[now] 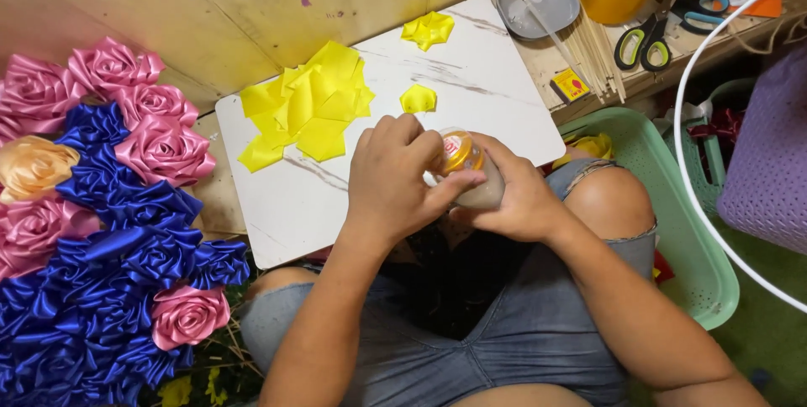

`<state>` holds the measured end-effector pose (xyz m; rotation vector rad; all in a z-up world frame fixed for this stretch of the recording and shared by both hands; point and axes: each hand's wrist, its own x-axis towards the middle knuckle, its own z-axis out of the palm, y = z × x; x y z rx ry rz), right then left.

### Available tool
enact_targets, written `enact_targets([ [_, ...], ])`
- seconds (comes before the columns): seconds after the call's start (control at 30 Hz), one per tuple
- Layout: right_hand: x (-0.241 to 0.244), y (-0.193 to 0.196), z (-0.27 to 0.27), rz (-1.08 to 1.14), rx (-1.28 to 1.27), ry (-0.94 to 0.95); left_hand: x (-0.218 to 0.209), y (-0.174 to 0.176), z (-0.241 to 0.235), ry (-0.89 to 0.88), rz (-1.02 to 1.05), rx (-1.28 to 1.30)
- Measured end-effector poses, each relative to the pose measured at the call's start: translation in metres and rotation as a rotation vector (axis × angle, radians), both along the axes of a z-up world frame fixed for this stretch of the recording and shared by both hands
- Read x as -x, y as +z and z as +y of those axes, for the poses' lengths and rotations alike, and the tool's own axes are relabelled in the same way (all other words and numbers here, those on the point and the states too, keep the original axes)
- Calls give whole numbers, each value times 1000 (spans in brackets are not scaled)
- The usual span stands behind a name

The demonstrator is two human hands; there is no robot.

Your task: The person retrieves a small glass candle from a display shelf, then uses scissors to cut the plastic seal and removes the wrapper. They unscrew the lid and place the candle on the work surface.

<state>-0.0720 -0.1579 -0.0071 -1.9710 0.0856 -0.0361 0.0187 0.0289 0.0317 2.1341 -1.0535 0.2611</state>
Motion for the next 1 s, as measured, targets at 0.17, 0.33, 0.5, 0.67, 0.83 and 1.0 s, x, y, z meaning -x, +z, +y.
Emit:
enact_targets([
  [0.17, 3, 6, -2, 25, 115, -1, 3, 3, -10, -62, -255, -125],
  [0.33, 2, -2, -1, 29, -36, -63, 8, -13, -30, -120, -631, 84],
  [0.5, 8, -7, 0, -146, -810, 26, 21, -11, -36, -148, -604, 338],
  [0.67, 3, -13, -9, -236, -1327, 145, 28, -17, -52, -236, -427, 377],
  [0.83, 13, -30, -9, -158, -1321, 104, 22, -25, -45, -273, -124, 451],
  [1.0, 4, -25, 12, -49, -1170, 14, 18, -27, -34, -33, -146, 571],
])
